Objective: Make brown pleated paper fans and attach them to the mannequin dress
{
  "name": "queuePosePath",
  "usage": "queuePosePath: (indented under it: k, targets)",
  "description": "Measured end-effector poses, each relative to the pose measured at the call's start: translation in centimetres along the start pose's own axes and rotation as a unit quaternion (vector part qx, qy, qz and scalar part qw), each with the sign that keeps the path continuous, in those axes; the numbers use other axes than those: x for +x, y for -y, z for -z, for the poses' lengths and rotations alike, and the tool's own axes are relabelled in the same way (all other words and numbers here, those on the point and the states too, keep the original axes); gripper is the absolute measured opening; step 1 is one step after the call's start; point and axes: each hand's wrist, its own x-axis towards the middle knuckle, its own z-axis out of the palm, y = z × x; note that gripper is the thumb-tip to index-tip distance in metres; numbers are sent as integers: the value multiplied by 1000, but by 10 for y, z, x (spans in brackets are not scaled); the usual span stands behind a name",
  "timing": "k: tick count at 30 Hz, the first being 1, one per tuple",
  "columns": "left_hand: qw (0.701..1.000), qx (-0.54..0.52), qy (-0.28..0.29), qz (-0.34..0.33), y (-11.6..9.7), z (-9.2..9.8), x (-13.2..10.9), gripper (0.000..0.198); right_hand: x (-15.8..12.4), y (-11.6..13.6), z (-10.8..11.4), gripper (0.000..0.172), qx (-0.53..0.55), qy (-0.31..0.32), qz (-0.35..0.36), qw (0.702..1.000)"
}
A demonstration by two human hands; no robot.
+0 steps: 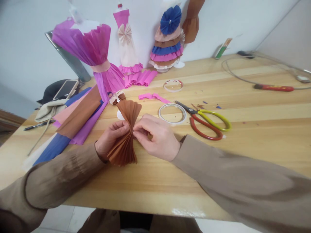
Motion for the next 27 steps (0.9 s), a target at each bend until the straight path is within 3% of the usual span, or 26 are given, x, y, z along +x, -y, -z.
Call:
queuePosePath:
  k: [16, 27]
  targets:
    - [991, 30, -97, -89, 11, -12, -3, 37, -1, 0, -6, 16, -57, -22, -41, 997]
    - [990, 35, -106, -88, 10, -12, -1, 39, 1, -1, -7, 16, -22, -7, -107, 994]
